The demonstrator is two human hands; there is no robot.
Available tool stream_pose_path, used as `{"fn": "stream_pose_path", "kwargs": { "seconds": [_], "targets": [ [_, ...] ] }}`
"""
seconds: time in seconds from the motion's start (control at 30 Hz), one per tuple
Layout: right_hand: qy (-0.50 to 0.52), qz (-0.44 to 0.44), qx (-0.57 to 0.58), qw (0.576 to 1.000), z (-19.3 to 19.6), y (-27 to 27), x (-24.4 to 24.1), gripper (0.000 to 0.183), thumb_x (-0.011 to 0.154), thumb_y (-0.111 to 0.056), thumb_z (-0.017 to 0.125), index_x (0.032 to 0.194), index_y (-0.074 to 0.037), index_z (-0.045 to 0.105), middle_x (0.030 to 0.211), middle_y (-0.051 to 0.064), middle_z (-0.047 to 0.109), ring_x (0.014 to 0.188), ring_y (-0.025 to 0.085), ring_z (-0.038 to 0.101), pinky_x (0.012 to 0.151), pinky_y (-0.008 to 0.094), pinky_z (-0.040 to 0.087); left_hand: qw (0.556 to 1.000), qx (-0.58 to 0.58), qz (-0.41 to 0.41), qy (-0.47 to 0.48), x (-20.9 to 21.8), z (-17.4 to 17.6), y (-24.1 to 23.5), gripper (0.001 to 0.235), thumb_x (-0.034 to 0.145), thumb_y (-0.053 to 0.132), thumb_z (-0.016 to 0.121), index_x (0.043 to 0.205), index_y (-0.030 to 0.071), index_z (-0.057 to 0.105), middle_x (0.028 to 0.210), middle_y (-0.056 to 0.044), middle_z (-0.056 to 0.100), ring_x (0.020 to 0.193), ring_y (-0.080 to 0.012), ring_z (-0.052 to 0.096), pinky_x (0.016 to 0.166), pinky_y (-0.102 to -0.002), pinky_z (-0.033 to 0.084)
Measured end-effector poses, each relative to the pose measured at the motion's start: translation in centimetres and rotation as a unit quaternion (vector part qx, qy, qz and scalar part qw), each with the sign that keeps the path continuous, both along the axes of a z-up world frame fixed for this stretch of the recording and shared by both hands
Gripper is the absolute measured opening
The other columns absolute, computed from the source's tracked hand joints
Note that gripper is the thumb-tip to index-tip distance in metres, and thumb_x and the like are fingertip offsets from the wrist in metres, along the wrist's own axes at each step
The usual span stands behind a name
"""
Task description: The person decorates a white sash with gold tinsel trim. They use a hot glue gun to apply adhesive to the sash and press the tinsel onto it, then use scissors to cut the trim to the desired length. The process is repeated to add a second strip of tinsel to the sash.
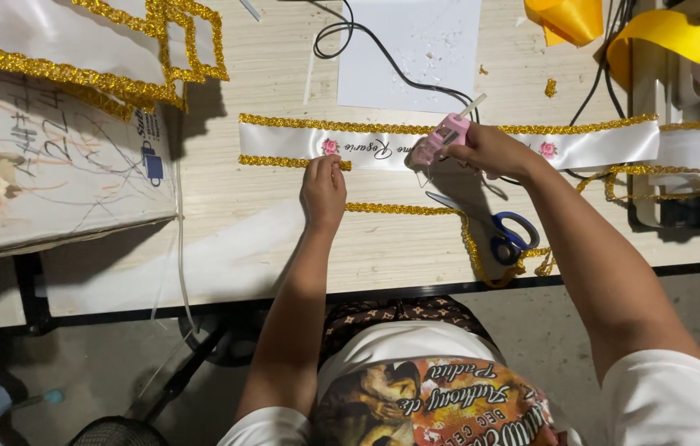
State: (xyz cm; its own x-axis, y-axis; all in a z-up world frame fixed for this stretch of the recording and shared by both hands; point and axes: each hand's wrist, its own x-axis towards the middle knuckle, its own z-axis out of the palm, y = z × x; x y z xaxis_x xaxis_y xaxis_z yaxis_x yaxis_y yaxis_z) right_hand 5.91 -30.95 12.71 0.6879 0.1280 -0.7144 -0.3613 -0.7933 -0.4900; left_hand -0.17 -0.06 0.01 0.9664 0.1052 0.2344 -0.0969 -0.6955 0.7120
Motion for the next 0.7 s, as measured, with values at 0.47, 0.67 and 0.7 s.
{"fn": "stream_pose_path", "kwargs": {
  "seconds": [0.47, 0.67, 0.7],
  "targets": [
    [-0.006, 0.009, -0.007, 1.0, -0.5, -3.1, -0.6, 0.034, 0.098, -0.038, 0.061, 0.111, -0.006, 0.063, 0.073, 0.005, 0.062, 0.06, 0.015, 0.057, 0.049, 0.032, 0.048, 1.0, 0.005, 0.001, -0.004, 0.0, 0.1, 0.0, 0.011, 0.099, 0.007, 0.064, 0.109, 0.009, 0.068, 0.108, -0.007, 0.067, 0.099, -0.0272, 0.069, 0.082, -0.039, 0.058],
    [-0.001, 0.011, -0.013, 1.0, 0.7, -3.0, -0.8, 0.035, 0.096, -0.038, 0.063, 0.115, -0.009, 0.064, 0.072, 0.005, 0.06, 0.059, 0.015, 0.056, 0.047, 0.033, 0.046, 1.0, 0.006, 0.0, -0.014, -0.1, 0.0, 0.0, 0.012, 0.099, 0.007, 0.064, 0.109, 0.009, 0.068, 0.108, -0.007, 0.068, 0.1, -0.0272, 0.069, 0.082, -0.039, 0.058],
    [0.001, 0.011, -0.02, 1.0, 1.0, -3.0, -0.8, 0.036, 0.096, -0.039, 0.063, 0.118, -0.01, 0.063, 0.074, 0.006, 0.06, 0.06, 0.016, 0.056, 0.048, 0.034, 0.046, 1.0, 0.007, 0.0, -0.015, 0.0, -0.2, 0.0, 0.012, 0.098, 0.006, 0.064, 0.109, 0.009, 0.068, 0.108, -0.007, 0.068, 0.099, -0.0272, 0.069, 0.082, -0.039, 0.058]
  ]
}}
